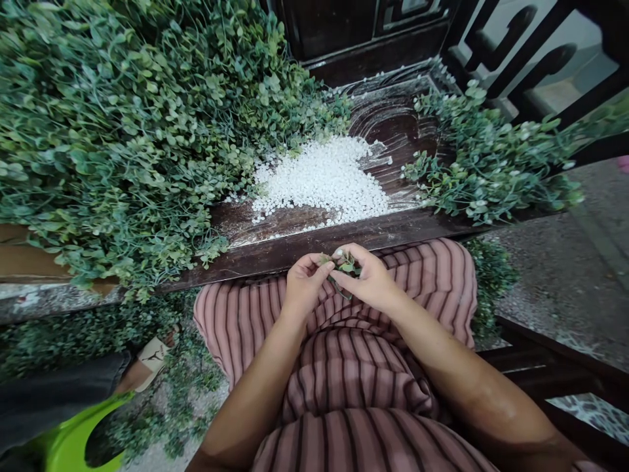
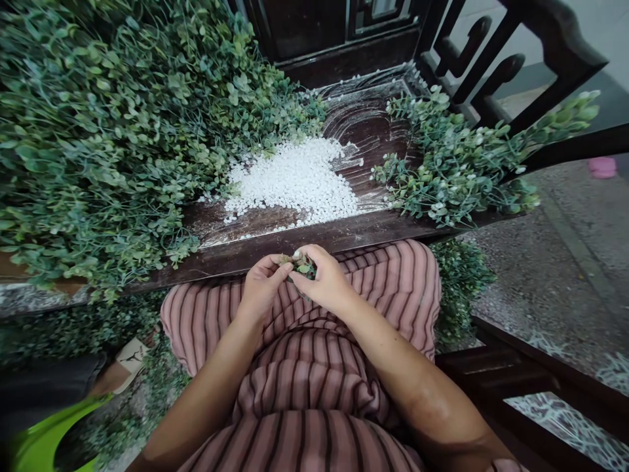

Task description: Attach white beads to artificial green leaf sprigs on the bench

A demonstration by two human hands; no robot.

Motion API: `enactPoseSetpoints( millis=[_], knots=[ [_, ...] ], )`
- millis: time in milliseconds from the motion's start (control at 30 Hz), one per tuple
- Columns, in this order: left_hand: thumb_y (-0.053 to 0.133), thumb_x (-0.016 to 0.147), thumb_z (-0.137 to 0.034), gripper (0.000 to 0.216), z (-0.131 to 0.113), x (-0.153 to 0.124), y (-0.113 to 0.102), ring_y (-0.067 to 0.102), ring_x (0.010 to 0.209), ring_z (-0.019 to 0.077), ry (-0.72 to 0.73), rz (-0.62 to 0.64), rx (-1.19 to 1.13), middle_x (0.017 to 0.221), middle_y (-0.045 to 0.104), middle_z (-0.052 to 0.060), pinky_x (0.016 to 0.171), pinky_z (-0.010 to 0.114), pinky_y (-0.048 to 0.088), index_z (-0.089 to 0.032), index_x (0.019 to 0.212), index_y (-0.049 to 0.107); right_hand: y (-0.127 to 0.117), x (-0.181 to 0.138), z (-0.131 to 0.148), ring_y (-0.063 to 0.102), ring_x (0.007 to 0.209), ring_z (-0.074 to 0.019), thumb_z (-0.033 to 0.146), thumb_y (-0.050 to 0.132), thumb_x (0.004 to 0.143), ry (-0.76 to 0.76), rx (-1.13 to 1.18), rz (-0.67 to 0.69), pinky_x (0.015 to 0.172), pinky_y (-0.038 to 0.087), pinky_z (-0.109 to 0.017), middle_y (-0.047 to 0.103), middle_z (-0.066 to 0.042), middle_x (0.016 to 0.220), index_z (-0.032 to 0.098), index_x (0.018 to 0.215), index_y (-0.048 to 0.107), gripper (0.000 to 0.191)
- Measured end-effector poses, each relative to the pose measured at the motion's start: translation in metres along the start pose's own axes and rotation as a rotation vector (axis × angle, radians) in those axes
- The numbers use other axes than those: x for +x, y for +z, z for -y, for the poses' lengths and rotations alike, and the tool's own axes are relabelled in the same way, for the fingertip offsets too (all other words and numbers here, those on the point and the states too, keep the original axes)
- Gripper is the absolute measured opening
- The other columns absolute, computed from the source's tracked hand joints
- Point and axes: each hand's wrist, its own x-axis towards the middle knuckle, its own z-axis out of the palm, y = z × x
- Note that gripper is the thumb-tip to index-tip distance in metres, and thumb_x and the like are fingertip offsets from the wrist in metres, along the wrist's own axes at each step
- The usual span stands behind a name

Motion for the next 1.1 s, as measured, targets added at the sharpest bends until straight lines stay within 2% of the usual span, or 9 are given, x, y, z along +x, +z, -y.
enactPoseSetpoints(
  millis=[100,200,333,433,533,633,767,900,1100],
  knots=[
    [0.075,0.055,-0.029,0.022,0.0,0.001,0.001,0.051,0.058,0.0065,0.012,-0.011,0.021,0.062,0.057,-0.004,0.061,0.02,0.043,-0.016,0.061,0.058,-0.001,0.001,0.0,0.051,0.07,-0.0139,0.026,0.058,0.069,-0.027,-0.033,-0.02,0.067,0.04,-0.026,0.054,-0.001,0.074,0.019,0.079,0.055,0.013],
    [0.073,0.058,-0.03,0.021,0.0,-0.001,0.003,0.051,0.06,0.0063,0.021,0.016,0.047,0.065,0.058,-0.004,0.063,0.019,0.043,-0.017,0.069,0.06,-0.003,0.003,0.0,0.052,0.07,-0.0144,0.026,0.054,0.072,-0.06,-0.007,-0.08,0.069,0.041,-0.027,0.056,-0.002,0.074,0.018,0.074,0.057,0.009],
    [0.074,0.055,-0.026,0.029,0.0,-0.003,0.006,0.047,0.054,0.006,-0.004,0.121,0.078,0.058,0.052,-0.006,0.057,0.019,0.042,-0.018,0.08,0.062,-0.005,0.004,-0.002,0.049,0.063,-0.0127,0.035,0.056,0.073,0.024,0.098,-0.139,0.063,0.042,-0.026,0.053,0.0,0.067,0.018,0.067,0.053,0.018],
    [0.072,0.058,-0.028,0.022,0.001,-0.003,0.004,0.045,0.051,0.0067,-0.04,0.161,0.161,0.055,0.052,-0.005,0.054,0.021,0.041,-0.017,0.075,0.063,-0.01,0.006,-0.003,0.049,0.064,-0.0125,0.044,0.058,0.073,0.065,0.163,-0.16,0.064,0.043,-0.026,0.052,0.0,0.067,0.019,0.07,0.052,0.026],
    [0.069,0.061,-0.027,0.014,0.001,0.001,-0.002,0.048,0.053,0.0088,-0.014,0.142,0.286,0.056,0.055,-0.002,0.055,0.023,0.042,-0.017,0.069,0.064,-0.016,0.008,-0.003,0.054,0.073,-0.0142,0.053,0.06,0.07,0.081,0.274,-0.145,0.072,0.045,-0.028,0.058,-0.001,0.075,0.019,0.074,0.052,0.034],
    [0.064,0.066,-0.022,0.007,-0.005,0.013,-0.012,0.053,0.062,0.0121,0.142,0.079,0.53,0.066,0.061,0.001,0.064,0.025,0.043,-0.018,0.07,0.065,-0.019,0.01,-0.003,0.055,0.07,-0.0139,0.056,0.061,0.068,0.113,0.342,-0.084,0.07,0.046,-0.028,0.06,-0.002,0.076,0.019,0.074,0.052,0.039],
    [0.055,0.075,-0.021,0.015,-0.022,0.044,-0.02,0.056,0.076,0.0164,0.404,-0.072,1.03,0.081,0.063,0.004,0.075,0.029,0.042,-0.021,0.083,0.067,-0.015,0.009,-0.004,0.053,0.061,-0.0121,0.058,0.066,0.063,0.155,0.35,-0.099,0.063,0.046,-0.027,0.059,0.0,0.068,0.018,0.075,0.057,0.043],
    [0.052,0.078,-0.021,0.017,-0.032,0.072,-0.018,0.058,0.089,0.0214,0.368,-0.069,1.38,0.091,0.065,0.007,0.081,0.032,0.039,-0.022,0.083,0.068,-0.014,0.007,-0.005,0.053,0.057,-0.0121,0.058,0.07,0.058,0.262,0.438,-0.107,0.056,0.046,-0.027,0.059,-0.001,0.065,0.016,0.077,0.061,0.047],
    [0.045,0.082,-0.023,0.02,-0.034,0.083,-0.014,0.059,0.088,0.023,0.321,-0.032,1.598,0.093,0.065,0.008,0.076,0.032,0.038,-0.02,0.085,0.065,-0.022,0.007,-0.004,0.047,0.05,-0.0086,0.054,0.073,0.055,0.303,0.433,-0.148,0.05,0.041,-0.023,0.053,0.003,0.055,0.016,0.064,0.058,0.042]
  ],
)
